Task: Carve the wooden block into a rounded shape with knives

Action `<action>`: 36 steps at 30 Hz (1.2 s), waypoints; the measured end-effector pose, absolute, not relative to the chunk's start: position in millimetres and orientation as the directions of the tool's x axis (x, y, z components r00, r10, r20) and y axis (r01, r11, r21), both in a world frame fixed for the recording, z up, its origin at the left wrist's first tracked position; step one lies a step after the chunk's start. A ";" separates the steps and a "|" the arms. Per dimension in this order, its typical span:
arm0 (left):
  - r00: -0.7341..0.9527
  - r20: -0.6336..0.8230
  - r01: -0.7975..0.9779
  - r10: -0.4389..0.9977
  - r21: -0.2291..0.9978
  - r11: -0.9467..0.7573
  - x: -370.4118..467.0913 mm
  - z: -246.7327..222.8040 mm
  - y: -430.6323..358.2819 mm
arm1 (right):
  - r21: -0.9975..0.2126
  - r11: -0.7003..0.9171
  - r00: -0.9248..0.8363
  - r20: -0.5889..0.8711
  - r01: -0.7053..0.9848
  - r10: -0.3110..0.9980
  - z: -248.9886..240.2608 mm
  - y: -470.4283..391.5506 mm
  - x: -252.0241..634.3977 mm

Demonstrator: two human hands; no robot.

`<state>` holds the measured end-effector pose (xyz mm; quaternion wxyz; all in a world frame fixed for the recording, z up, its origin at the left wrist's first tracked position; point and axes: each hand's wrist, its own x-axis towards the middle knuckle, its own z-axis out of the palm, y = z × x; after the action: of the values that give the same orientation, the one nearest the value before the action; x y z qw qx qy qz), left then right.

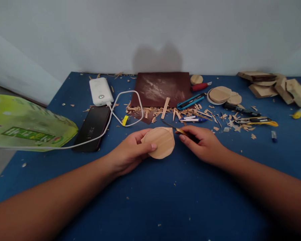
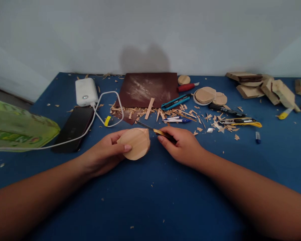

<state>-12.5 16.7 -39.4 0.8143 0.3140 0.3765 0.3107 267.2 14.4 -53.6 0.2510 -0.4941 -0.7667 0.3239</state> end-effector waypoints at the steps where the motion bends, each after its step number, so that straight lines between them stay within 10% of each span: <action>1: 0.524 -0.416 -0.270 0.744 0.747 0.608 -12.7 -40.0 16.6 | -0.743 0.302 -0.391 0.060 0.597 0.919 -53.6 14.4 267.2; 36: 0.544 -0.395 -0.278 0.740 0.747 0.603 -12.8 -38.8 16.4 | -0.718 0.330 -0.401 0.078 0.612 0.913 -51.2 14.1 266.8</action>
<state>-12.8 16.4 -38.8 0.8187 0.3186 0.3626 0.3111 266.8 14.1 -51.2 0.2439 -0.4900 -0.7782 0.3080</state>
